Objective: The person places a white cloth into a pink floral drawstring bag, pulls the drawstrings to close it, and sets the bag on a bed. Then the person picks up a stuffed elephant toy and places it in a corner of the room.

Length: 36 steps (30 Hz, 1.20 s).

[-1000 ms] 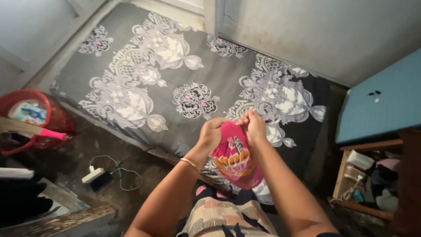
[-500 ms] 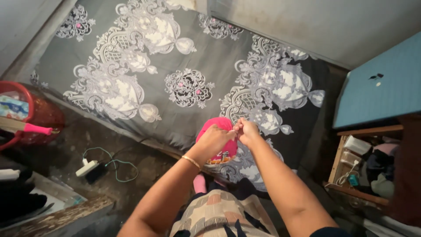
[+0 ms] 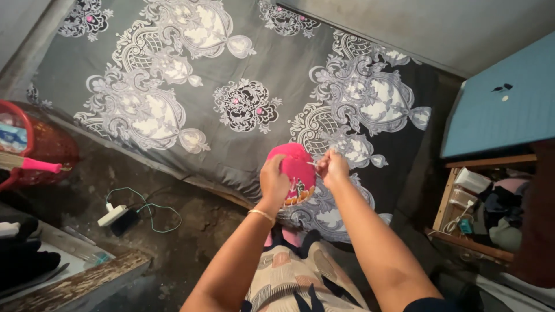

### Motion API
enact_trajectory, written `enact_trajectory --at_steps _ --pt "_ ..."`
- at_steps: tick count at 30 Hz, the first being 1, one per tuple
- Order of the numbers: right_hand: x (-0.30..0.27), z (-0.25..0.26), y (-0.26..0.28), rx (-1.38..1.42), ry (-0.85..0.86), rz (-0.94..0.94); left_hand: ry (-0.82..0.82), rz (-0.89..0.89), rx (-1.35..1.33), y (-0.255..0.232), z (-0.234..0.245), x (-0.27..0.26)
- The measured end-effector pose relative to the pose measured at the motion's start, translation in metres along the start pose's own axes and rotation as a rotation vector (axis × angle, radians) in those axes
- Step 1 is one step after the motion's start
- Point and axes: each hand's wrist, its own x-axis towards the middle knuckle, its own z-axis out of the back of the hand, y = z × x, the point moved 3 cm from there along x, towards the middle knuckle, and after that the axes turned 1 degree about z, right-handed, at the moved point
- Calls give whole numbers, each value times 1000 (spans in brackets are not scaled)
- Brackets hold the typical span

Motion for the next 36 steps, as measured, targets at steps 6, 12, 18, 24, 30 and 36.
enact_trajectory --at_steps 6,12,18,24,30,36 --pt "-75 -10 -14 343 189 -59 56 307 49 3 -7 10" --pt "-111 -36 -21 280 11 -62 140 197 222 -9 -1 13" --pt "-98 -17 -37 227 -23 -122 110 -53 444 4 3 14" --pt "-80 -17 -29 217 163 -29 177 234 198 34 -10 16" --pt "-68 -26 -4 45 143 7 448 -133 846 15 2 23" --pt "-48 -21 -5 42 132 -6 809 204 584 76 -33 43"
